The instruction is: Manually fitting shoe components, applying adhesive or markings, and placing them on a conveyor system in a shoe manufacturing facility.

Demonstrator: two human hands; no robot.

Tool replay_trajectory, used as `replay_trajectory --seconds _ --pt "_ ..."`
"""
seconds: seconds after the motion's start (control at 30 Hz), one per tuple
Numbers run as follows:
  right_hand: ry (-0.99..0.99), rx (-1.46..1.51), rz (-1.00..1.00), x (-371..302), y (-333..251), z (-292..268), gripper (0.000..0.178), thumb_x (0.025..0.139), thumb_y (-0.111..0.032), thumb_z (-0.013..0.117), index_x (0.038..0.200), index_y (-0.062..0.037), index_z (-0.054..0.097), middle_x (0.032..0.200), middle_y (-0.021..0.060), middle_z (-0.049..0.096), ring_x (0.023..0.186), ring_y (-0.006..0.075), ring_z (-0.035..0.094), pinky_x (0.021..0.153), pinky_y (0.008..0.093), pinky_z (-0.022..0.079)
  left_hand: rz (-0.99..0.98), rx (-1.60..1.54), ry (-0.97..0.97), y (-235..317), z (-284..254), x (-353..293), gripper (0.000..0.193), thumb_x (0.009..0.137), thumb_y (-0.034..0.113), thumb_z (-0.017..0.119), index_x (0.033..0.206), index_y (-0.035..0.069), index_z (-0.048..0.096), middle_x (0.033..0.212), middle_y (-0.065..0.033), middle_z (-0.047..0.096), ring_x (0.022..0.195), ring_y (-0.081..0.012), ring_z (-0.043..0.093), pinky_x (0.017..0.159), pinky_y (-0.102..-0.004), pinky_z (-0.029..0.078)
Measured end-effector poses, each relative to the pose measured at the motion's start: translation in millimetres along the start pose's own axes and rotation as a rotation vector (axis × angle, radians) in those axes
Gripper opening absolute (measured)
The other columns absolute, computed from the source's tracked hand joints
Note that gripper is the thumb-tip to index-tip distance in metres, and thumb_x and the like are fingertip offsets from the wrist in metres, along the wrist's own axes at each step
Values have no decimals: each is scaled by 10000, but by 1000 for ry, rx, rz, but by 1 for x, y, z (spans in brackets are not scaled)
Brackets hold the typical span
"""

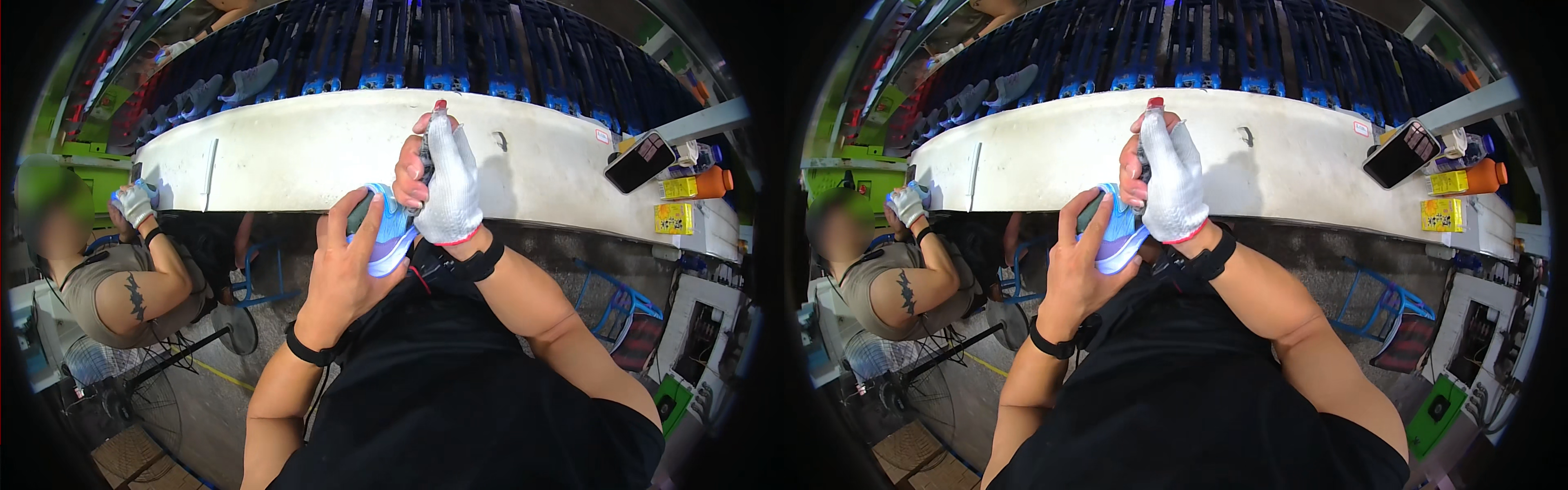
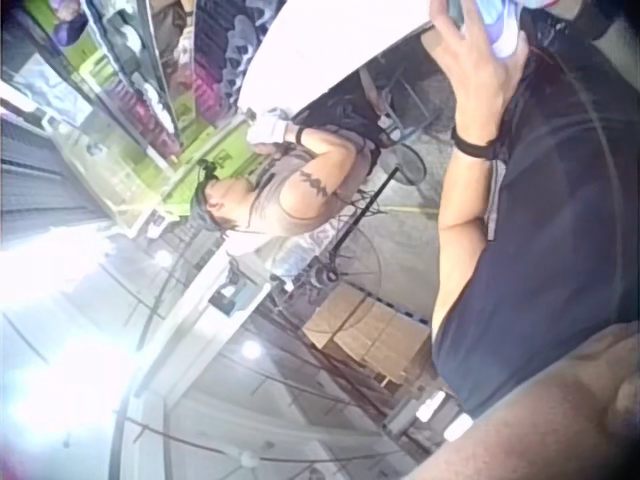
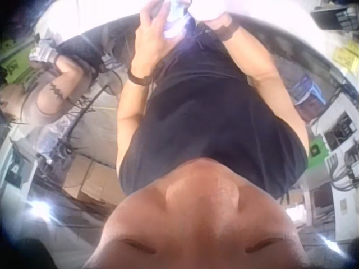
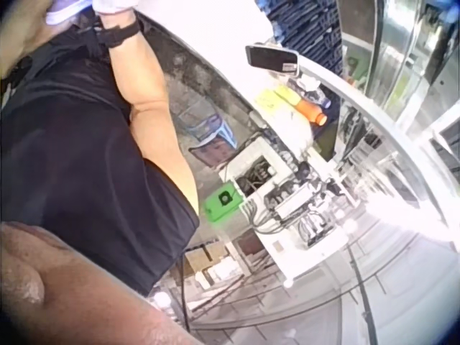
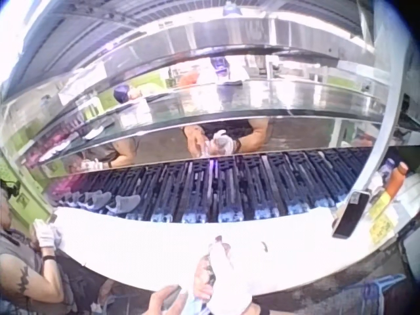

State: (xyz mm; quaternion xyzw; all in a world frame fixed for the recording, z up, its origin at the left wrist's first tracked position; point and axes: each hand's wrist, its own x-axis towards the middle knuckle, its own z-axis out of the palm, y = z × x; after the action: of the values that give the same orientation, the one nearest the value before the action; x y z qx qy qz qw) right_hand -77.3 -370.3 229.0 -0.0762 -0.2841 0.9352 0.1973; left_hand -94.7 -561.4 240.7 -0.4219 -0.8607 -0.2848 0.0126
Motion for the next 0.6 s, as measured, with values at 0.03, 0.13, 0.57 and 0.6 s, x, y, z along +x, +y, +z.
replay_trajectory --seconds 0.03,0.13,0.57,0.6 --pt "10 31 -31 0 4 -3 262 1233 -360 459 1229 -107 526 723 37 560 485 100 443 465 286 388 -31 18 -35 3 0 -2 881 731 187 966 1539 73 632 1571 -185 536 1096 -427 784 879 -492 688" --pt "6 61 -44 -8 13 -2 273 1234 -392 444 1251 -143 554 737 30 561 488 107 427 474 299 382 5 10 18 -2 6 -2 909 735 212 979 1550 53 609 1568 -189 529 1098 -440 781 868 -498 690" --pt "-112 516 196 -20 14 -11 342 1233 -457 413 1226 -182 616 751 45 568 502 130 430 507 304 384 26 31 -7 -5 4 -3 891 711 261 1016 1508 96 655 1535 -202 557 1040 -423 799 821 -475 700" --pt "-106 541 217 -20 14 -13 354 1231 -472 413 1216 -190 627 751 45 566 506 132 431 512 302 385 88 58 19 -8 8 -6 863 715 263 1015 1493 104 676 1525 -208 566 1022 -410 800 810 -465 698"
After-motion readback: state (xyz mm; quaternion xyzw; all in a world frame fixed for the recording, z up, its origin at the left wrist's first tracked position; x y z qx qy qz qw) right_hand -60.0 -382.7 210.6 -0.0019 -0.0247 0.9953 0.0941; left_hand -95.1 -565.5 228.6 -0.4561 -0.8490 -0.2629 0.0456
